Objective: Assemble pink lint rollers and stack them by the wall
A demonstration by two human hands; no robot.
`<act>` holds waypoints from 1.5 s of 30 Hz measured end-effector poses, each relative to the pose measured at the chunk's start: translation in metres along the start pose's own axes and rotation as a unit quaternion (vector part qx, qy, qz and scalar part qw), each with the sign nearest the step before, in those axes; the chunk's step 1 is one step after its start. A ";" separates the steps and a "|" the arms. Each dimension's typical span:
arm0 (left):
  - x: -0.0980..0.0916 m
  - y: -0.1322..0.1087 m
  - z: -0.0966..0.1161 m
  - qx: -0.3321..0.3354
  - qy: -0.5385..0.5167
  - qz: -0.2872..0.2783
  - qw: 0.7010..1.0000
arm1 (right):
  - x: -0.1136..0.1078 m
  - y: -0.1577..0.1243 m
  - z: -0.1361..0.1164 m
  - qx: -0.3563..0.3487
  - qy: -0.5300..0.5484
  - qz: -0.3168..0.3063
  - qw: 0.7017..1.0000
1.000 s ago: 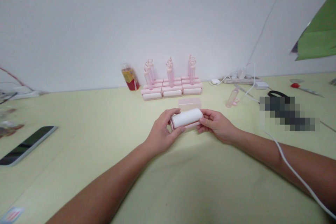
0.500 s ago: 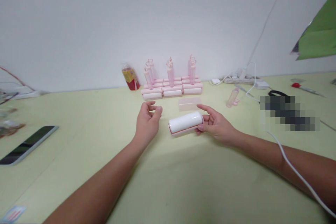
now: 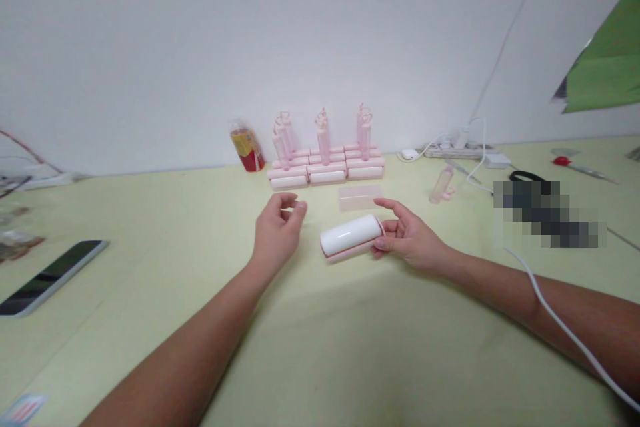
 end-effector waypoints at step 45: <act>0.015 -0.029 0.020 -0.010 0.099 -0.277 0.956 | -0.173 0.036 -0.011 -0.019 -0.638 0.279 0.717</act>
Point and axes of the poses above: each hand's wrist, its own y-axis towards the middle knuckle, its own x-axis out of the palm, z = x × y, the point moved 1 cm from there along y, towards the middle knuckle, and after that the axes turned 2 degrees about -z, right-handed, at the moved point
